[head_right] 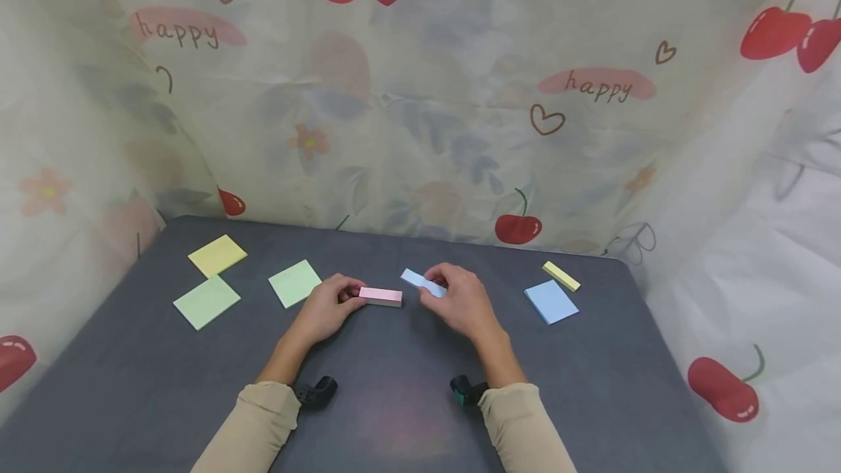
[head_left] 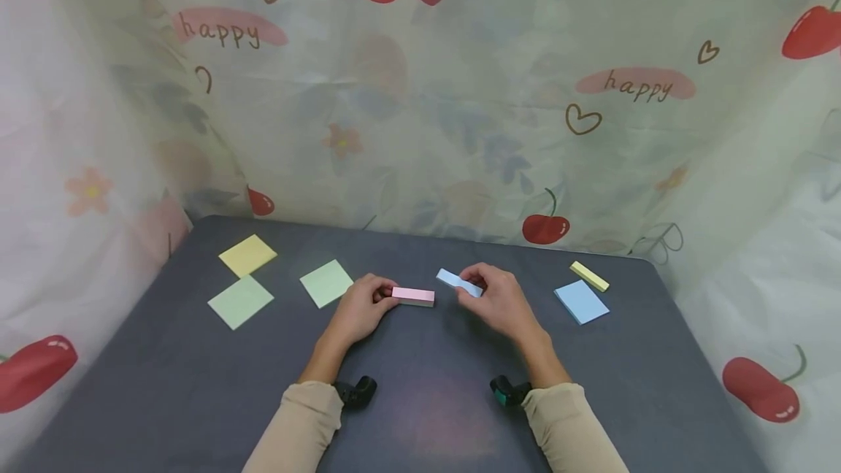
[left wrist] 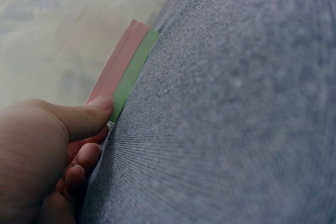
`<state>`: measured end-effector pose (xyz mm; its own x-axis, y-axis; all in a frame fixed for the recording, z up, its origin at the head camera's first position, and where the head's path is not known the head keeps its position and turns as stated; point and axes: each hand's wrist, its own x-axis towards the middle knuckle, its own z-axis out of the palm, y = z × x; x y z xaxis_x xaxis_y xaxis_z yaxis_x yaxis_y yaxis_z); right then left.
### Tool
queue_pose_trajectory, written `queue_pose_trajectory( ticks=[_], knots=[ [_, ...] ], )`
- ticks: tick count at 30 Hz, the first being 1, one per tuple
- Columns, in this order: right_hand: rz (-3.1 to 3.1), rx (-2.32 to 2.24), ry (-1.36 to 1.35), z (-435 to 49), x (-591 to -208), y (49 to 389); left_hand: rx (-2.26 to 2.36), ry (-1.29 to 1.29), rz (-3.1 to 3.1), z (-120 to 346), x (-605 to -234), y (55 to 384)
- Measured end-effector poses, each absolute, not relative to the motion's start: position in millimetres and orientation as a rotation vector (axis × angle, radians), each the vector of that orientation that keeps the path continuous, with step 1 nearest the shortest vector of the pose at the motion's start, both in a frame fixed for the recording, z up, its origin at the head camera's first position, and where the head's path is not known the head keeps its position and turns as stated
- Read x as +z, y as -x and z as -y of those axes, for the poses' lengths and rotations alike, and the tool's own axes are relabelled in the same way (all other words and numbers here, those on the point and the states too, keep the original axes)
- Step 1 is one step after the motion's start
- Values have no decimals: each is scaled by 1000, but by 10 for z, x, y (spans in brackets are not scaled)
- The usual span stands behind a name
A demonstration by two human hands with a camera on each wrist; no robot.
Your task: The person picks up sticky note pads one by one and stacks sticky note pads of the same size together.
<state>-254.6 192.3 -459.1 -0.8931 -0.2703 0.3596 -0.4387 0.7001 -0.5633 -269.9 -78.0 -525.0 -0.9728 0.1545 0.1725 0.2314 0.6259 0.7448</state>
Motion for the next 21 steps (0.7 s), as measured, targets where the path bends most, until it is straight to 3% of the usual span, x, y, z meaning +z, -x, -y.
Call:
queue_pose_trajectory(
  ticks=[21],
  knots=[
    [2688,1292,-562,-1624,-4667,2598,-1259,331,2752,786,-5270,2703]
  ],
)
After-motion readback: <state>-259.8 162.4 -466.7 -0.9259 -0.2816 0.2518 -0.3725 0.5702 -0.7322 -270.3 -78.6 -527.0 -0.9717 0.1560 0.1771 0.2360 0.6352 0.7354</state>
